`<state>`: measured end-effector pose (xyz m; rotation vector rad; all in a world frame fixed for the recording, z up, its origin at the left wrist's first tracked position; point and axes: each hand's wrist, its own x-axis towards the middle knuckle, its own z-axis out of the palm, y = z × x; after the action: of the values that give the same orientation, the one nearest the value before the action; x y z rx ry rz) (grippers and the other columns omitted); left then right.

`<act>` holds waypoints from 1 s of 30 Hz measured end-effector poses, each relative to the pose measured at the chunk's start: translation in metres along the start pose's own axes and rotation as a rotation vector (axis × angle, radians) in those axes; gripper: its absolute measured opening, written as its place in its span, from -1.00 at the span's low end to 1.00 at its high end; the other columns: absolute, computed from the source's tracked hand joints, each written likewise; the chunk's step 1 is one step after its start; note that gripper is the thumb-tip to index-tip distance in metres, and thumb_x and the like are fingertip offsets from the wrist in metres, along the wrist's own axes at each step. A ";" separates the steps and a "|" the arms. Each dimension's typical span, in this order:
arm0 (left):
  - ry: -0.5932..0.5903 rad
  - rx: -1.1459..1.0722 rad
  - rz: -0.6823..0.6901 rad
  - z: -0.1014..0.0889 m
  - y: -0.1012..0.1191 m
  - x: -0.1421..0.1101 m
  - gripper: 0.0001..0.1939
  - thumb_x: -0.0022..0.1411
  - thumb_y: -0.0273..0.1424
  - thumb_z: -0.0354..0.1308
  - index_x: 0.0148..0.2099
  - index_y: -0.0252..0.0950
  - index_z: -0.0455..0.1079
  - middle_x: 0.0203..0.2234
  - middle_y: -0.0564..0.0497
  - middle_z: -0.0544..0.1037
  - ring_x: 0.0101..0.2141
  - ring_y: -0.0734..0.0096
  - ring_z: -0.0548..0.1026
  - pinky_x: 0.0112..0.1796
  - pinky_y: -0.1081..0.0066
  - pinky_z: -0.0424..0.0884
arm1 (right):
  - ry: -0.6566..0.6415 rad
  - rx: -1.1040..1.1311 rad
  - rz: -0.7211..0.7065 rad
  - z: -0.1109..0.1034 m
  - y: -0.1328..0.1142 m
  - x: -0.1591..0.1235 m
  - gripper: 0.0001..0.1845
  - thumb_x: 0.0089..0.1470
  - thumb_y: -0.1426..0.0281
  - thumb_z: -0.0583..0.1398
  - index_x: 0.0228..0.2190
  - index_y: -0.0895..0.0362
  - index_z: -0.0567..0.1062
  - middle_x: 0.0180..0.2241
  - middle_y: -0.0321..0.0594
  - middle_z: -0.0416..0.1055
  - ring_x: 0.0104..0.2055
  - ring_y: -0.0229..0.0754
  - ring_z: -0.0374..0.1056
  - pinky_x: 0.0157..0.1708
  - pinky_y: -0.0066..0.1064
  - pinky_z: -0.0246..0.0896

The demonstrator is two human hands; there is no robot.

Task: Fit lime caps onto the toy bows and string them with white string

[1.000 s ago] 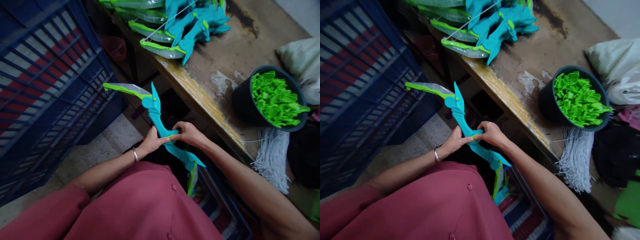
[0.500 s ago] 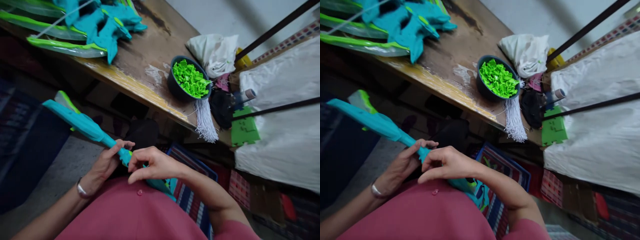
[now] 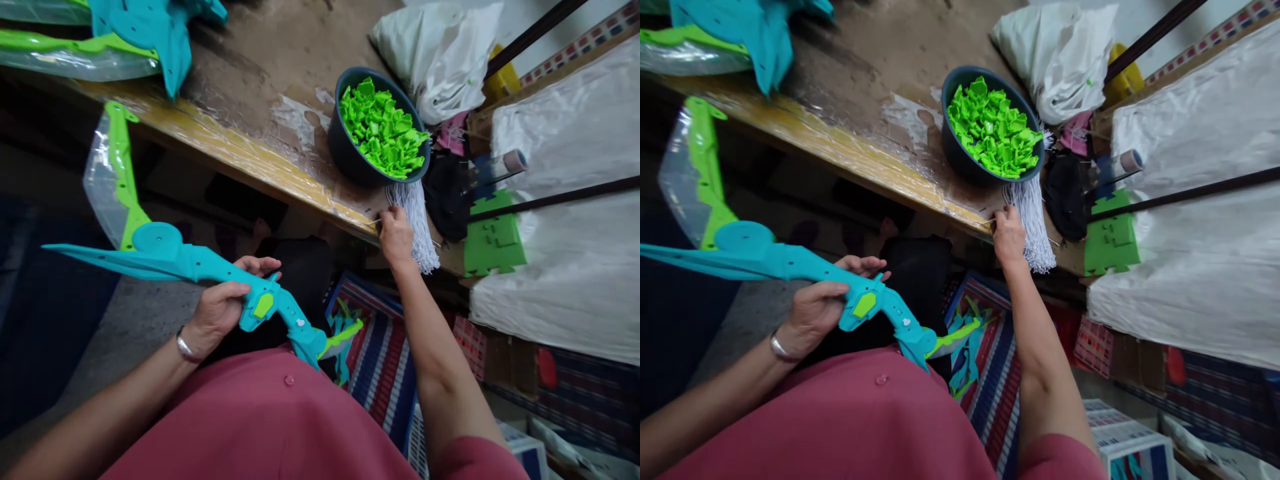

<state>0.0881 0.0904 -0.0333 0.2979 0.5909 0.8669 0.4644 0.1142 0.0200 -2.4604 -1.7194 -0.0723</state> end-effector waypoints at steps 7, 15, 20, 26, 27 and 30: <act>0.007 0.071 -0.034 -0.003 -0.019 0.000 -0.90 0.12 -0.41 0.33 -0.27 -0.28 0.53 -0.46 -0.02 0.58 -0.04 0.09 0.58 0.12 0.06 0.40 | 0.201 0.148 -0.042 -0.002 -0.017 -0.023 -0.81 0.28 0.44 0.06 -0.28 0.14 0.48 -0.28 -0.06 0.46 -0.16 -0.02 0.40 -0.08 -0.16 0.29; -0.017 0.208 -0.110 0.001 -0.011 -0.004 -0.65 0.14 -0.13 0.39 -0.16 -0.29 0.55 -0.13 -0.18 0.68 -0.04 0.05 0.60 0.06 0.08 0.44 | -0.194 0.950 -0.654 0.000 -0.159 -0.168 -0.70 0.31 0.51 0.04 -0.13 0.02 0.53 -0.09 -0.11 0.57 0.00 -0.09 0.50 -0.04 -0.21 0.46; 0.021 0.257 -0.120 -0.003 -0.005 -0.014 -0.76 0.15 -0.29 0.40 -0.18 -0.24 0.48 -0.25 -0.06 0.68 0.14 0.07 0.51 0.15 0.07 0.38 | -0.413 1.143 -0.780 0.014 -0.195 -0.192 -0.71 0.31 0.48 0.05 -0.19 0.04 0.57 -0.16 -0.12 0.60 -0.10 -0.09 0.53 -0.10 -0.22 0.48; 0.124 0.257 0.006 -0.014 -0.004 -0.023 -0.74 0.02 -0.41 0.45 -0.25 -0.21 0.47 -0.35 0.08 0.59 0.05 0.18 0.55 0.17 0.09 0.38 | -0.765 1.631 -0.212 0.017 -0.179 -0.195 -0.81 0.26 0.23 0.23 -0.21 0.04 0.61 -0.34 -0.28 0.60 -0.35 -0.23 0.52 -0.37 -0.43 0.41; 0.112 0.289 0.022 -0.014 -0.004 -0.025 -0.74 0.00 -0.40 0.47 -0.28 -0.22 0.46 -0.38 0.08 0.58 0.05 0.17 0.54 0.16 0.11 0.38 | -0.661 1.667 -0.022 0.021 -0.175 -0.193 -0.78 0.25 0.21 0.23 -0.19 0.05 0.60 -0.36 -0.28 0.59 -0.41 -0.26 0.49 -0.45 -0.47 0.35; 0.000 0.411 0.068 -0.007 -0.003 -0.035 -0.74 0.00 -0.33 0.48 -0.35 -0.23 0.46 -0.45 0.02 0.54 0.08 0.07 0.50 0.10 0.11 0.41 | -0.342 1.608 0.287 0.030 -0.164 -0.181 -0.71 0.24 0.16 0.22 -0.20 0.10 0.58 -0.35 -0.23 0.59 -0.48 -0.31 0.39 -0.53 -0.49 0.22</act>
<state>0.0682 0.0613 -0.0279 0.6937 0.7613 0.8064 0.2466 0.0056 -0.0173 -1.3646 -0.7285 1.2434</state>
